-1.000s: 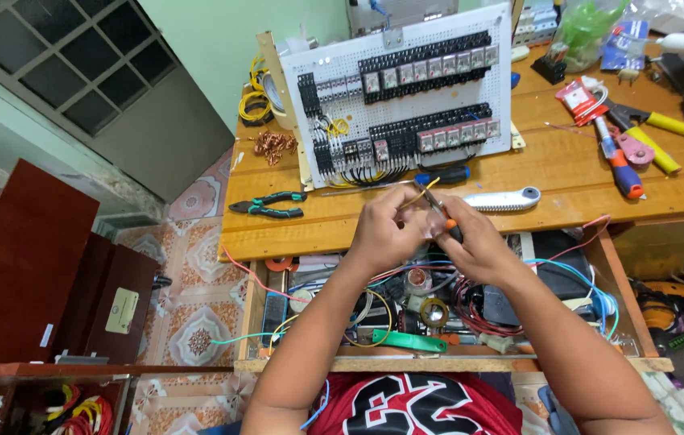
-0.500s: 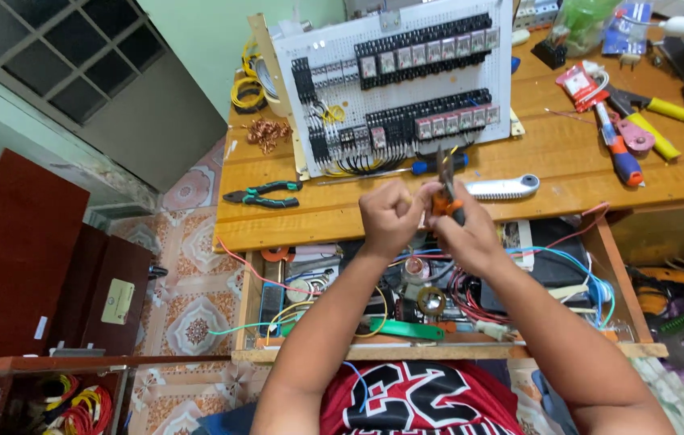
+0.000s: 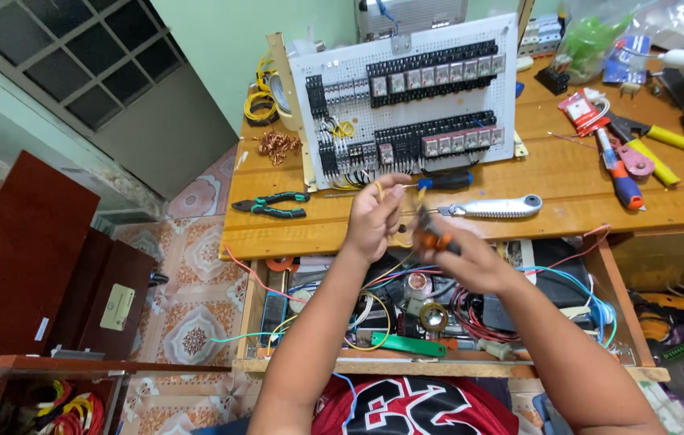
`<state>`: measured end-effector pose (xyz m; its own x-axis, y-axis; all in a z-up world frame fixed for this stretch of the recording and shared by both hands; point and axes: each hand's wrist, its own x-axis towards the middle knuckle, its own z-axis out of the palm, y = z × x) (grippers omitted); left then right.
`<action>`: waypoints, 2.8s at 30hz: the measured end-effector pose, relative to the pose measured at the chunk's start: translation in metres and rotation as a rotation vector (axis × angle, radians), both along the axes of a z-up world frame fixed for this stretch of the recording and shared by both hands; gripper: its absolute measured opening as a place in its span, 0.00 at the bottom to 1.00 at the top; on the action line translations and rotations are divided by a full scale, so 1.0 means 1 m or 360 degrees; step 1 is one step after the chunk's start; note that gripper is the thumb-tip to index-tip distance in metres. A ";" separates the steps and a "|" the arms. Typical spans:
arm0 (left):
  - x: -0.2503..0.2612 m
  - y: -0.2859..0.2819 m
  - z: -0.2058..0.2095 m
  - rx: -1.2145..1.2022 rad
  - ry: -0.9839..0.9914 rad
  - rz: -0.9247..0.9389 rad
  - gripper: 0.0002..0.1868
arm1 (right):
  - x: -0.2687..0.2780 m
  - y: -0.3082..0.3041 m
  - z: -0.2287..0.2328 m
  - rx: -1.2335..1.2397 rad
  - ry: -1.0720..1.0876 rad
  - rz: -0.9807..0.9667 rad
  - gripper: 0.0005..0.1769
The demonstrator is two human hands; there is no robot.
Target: Stripping insulation from electrical cables and wires using pliers at a workbench
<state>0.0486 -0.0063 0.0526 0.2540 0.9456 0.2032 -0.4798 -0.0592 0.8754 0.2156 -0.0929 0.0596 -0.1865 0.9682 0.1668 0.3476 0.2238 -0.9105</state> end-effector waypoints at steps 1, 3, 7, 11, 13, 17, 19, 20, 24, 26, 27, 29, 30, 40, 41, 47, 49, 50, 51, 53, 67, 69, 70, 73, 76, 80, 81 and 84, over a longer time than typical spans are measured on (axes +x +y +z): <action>-0.004 0.005 -0.006 -0.0105 -0.0131 -0.0243 0.14 | -0.002 -0.005 0.007 -0.0058 0.0046 0.0218 0.14; -0.008 0.009 -0.017 -0.0208 -0.0262 -0.0484 0.18 | -0.010 -0.012 0.022 -0.0117 0.0091 0.0439 0.12; -0.016 0.004 -0.026 -0.0281 -0.0387 -0.0790 0.22 | -0.018 -0.012 0.040 -0.0117 0.0238 0.0680 0.09; -0.021 0.010 -0.034 -0.0221 -0.0529 -0.0976 0.24 | -0.018 -0.009 0.031 -0.0272 0.0534 0.0752 0.08; -0.023 0.007 -0.024 -0.0185 -0.0499 -0.0937 0.21 | -0.019 -0.012 0.031 -0.0275 0.0548 0.0734 0.10; -0.013 0.023 -0.058 -0.0175 -0.0448 -0.0786 0.16 | -0.017 -0.014 0.024 -0.0295 0.0467 0.0659 0.12; -0.011 0.018 -0.033 -0.0181 -0.0410 -0.0614 0.14 | -0.015 -0.015 0.016 -0.0256 0.0452 0.0680 0.23; -0.010 0.016 -0.021 -0.0183 -0.0372 -0.0443 0.13 | -0.014 -0.016 0.012 -0.0214 0.0437 0.0699 0.34; -0.013 0.018 -0.022 -0.0266 -0.0367 -0.0236 0.11 | -0.023 -0.016 0.019 -0.0121 0.0437 0.0475 0.24; -0.010 0.017 -0.025 -0.0173 -0.0481 -0.0242 0.07 | -0.028 -0.020 0.027 0.0014 0.0513 0.0110 0.13; -0.008 0.016 -0.027 -0.0174 -0.0483 -0.0242 0.07 | -0.026 -0.018 0.022 0.0012 0.0510 0.0108 0.13; -0.004 0.015 -0.031 -0.0151 -0.0539 -0.0285 0.06 | -0.021 -0.013 0.011 0.0093 0.0512 0.0129 0.13; -0.001 0.013 -0.030 -0.0151 -0.0542 -0.0284 0.06 | -0.022 -0.013 0.010 0.0091 0.0509 0.0130 0.13; -0.003 0.005 -0.017 -0.0024 -0.0306 -0.0121 0.02 | -0.031 -0.010 0.008 -0.0193 0.0541 0.0219 0.08; -0.003 0.008 -0.022 0.0036 -0.0207 -0.0051 0.04 | -0.027 -0.009 -0.002 -0.0203 0.0625 0.0236 0.10; -0.012 0.000 -0.005 0.0092 -0.0185 -0.0188 0.09 | -0.027 -0.011 -0.011 -0.0152 0.0998 0.0256 0.15; -0.015 0.000 -0.013 0.0029 -0.0225 -0.0226 0.10 | -0.027 -0.011 -0.013 -0.0148 0.1078 0.0227 0.15; -0.016 -0.001 -0.017 -0.0033 -0.0266 -0.0264 0.12 | -0.027 -0.011 -0.014 -0.0141 0.1156 0.0199 0.15; -0.021 -0.002 -0.015 -0.0034 -0.0266 -0.0261 0.12 | -0.028 -0.011 -0.016 -0.0143 0.1157 0.0200 0.15; -0.030 -0.005 -0.012 -0.0088 -0.0312 -0.0346 0.18 | -0.029 -0.011 -0.020 -0.0199 0.1281 0.0179 0.20; -0.168 0.036 -0.020 -0.0003 0.0289 -0.0010 0.14 | -0.026 -0.004 -0.019 -0.0163 0.1434 0.0171 0.27; -0.202 0.062 0.006 0.0095 0.0312 0.0134 0.14 | -0.024 -0.003 -0.022 -0.0154 0.1429 0.0157 0.26; -0.220 0.080 0.017 0.0204 0.0500 0.0331 0.11 | -0.025 -0.004 -0.022 -0.0132 0.1396 0.0140 0.26; -0.273 0.137 0.024 0.0228 0.0825 0.0716 0.05 | -0.027 -0.005 -0.019 -0.0111 0.1304 0.0099 0.26; -0.325 0.198 -0.014 0.0100 0.1102 0.0956 0.02 | -0.025 -0.004 -0.021 -0.0103 0.1209 0.0076 0.27; -0.355 0.238 -0.051 0.0011 0.1926 0.1052 0.10 | -0.018 -0.003 -0.004 -0.0320 0.1027 0.0243 0.29; -0.364 0.247 -0.068 0.0006 0.1925 0.1055 0.10 | -0.019 -0.003 -0.007 -0.0324 0.1026 0.0247 0.29; -0.383 0.279 -0.106 -0.0108 0.2356 0.0990 0.13 | -0.020 0.001 -0.012 -0.0210 0.0994 0.0121 0.24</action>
<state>-0.3348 0.2724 -0.0536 -0.2287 0.9688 0.0955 0.8328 0.1439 0.5346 0.1961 -0.0923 0.0476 -0.1615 0.9759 0.1467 -0.2694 0.0994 -0.9579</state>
